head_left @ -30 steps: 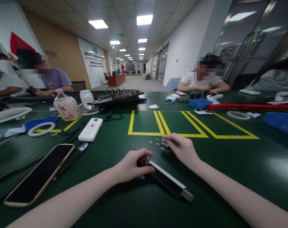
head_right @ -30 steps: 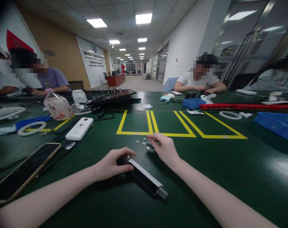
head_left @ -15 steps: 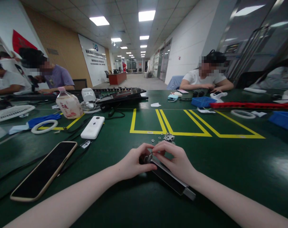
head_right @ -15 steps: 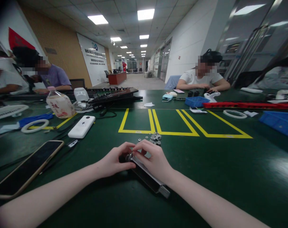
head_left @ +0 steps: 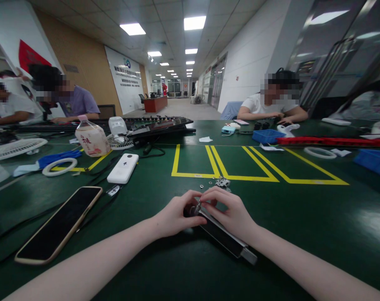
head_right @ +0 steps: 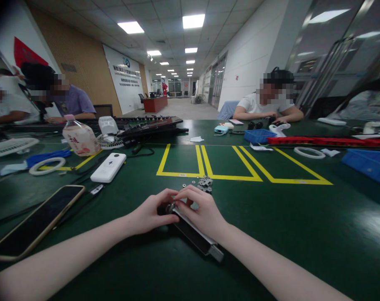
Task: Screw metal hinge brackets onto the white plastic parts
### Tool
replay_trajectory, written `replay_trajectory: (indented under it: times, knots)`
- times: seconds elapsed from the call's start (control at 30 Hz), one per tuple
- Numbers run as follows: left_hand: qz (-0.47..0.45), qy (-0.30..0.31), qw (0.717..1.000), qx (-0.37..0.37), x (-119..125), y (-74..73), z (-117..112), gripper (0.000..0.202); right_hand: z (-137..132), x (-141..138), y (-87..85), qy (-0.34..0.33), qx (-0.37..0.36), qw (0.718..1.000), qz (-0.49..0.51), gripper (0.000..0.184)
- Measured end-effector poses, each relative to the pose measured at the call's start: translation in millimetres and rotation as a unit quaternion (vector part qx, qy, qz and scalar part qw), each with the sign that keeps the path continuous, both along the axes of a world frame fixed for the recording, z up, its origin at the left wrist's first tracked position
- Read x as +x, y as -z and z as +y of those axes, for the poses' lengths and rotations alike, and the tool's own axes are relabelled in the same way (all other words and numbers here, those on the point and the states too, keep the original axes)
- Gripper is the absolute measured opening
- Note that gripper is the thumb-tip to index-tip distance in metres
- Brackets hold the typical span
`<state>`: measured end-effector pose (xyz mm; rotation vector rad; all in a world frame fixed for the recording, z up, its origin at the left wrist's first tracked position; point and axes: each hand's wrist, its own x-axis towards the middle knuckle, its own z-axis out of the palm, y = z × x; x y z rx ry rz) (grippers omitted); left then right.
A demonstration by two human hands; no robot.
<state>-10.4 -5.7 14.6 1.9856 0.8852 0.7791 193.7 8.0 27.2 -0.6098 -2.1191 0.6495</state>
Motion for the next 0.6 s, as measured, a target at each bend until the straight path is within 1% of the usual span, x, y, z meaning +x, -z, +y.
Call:
replay_trajectory:
  times: [0.13,0.37,0.6]
  knots:
    - [0.002,0.003,1.000,0.003,-0.1,1.2,0.9,0.050,0.4,1.1,1.0,0.013,-0.008,1.000,-0.006,0.010]
    - [0.007,-0.001,1.000,0.010,-0.2,0.0,0.8,0.049,-1.9,-0.3,-3.8,0.023,-0.038,0.999,-0.010,0.012]
    - [0.009,-0.001,1.000,0.016,0.2,-0.8,0.5,0.048,-0.6,-0.2,1.1,0.035,-0.055,0.998,-0.012,0.012]
